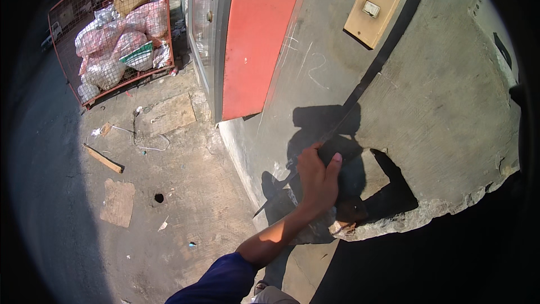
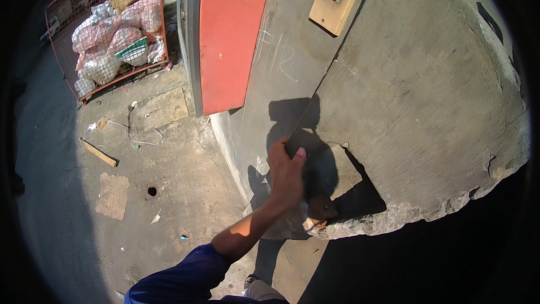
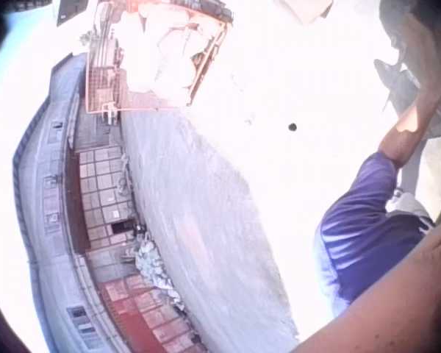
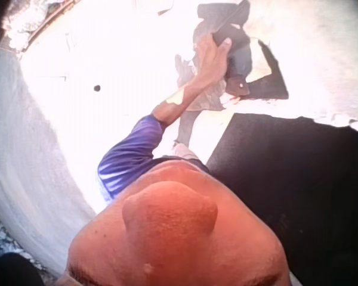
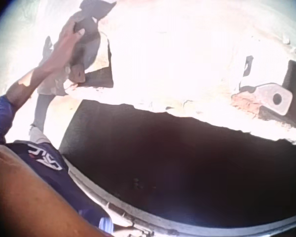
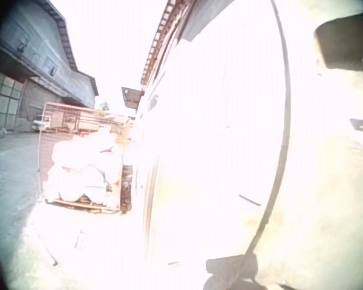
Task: The person uses a red manual pallet jack to lift and move a wooden pallet across a warehouse floor. They position the jack under the pallet, pump the handle to raise it, and pull the pallet toward the open garage door.
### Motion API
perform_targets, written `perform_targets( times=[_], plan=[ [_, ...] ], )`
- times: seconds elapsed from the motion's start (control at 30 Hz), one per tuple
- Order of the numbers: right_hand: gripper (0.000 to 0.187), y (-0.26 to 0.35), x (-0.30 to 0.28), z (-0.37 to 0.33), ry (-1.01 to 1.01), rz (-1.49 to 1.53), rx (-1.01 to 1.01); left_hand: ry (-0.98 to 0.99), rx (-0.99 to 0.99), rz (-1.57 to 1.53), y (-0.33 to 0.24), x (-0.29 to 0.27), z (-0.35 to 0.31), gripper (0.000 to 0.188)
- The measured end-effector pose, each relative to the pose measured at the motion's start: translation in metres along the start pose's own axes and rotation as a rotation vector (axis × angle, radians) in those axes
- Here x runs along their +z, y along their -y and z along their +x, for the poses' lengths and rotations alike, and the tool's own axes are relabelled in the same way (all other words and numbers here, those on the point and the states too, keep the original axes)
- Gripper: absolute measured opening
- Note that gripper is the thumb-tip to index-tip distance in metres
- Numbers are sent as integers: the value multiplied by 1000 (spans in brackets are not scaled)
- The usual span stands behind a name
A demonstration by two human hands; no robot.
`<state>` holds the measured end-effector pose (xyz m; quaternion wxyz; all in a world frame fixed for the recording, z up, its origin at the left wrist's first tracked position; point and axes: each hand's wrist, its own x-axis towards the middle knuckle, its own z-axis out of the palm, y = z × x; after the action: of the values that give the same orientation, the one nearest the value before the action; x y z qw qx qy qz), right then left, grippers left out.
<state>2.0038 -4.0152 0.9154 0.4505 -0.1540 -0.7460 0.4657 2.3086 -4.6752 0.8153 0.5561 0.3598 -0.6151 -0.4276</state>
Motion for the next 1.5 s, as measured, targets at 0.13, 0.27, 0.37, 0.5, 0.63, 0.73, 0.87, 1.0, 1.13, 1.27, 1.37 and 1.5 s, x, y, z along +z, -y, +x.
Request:
perform_targets(
  times=[0.13, 0.27, 0.37, 0.5, 0.63, 0.73, 0.87, 1.0, 1.13, 1.27, 1.37, 1.5],
  plan=[
    [65, -3, -41, 6, -87, -50, 30, 111, 115, -34, -4, -18, 4, 59],
    [69, -4, -101, 8, -184, -126, 59, 406, 355, -40, 15, -50, 28, 65],
    [71, -11, -148, 12, -266, -169, 90, 646, 576, -65, 48, -54, 65, 71],
    [75, -14, -211, 23, -362, -194, 121, 564, 902, -271, 73, -26, 91, 93],
    [78, 5, -276, 25, -473, -214, 127, 605, 987, -367, 64, -23, 102, 130],
    [81, 11, -310, 20, -523, -227, 143, 586, 966, -82, 57, -35, 96, 146],
    [85, 20, -362, 5, -596, -249, 151, 579, 993, -263, 65, -22, 100, 137],
    [89, 51, -403, -15, -651, -292, 130, 546, 858, -602, 76, -6, 96, 130],
    [87, 68, -386, -37, -664, -286, 189, 511, 773, -519, 69, -18, 90, 127],
    [78, 89, -325, -100, -666, -139, 230, 517, 848, -366, 73, -17, 91, 120],
    [74, 95, -334, -106, -635, -142, 188, 520, 867, -197, 80, -21, 92, 113],
    [80, 108, -335, -114, -652, -170, 230, 456, 1066, -142, 69, -22, 90, 111]
  ],
)
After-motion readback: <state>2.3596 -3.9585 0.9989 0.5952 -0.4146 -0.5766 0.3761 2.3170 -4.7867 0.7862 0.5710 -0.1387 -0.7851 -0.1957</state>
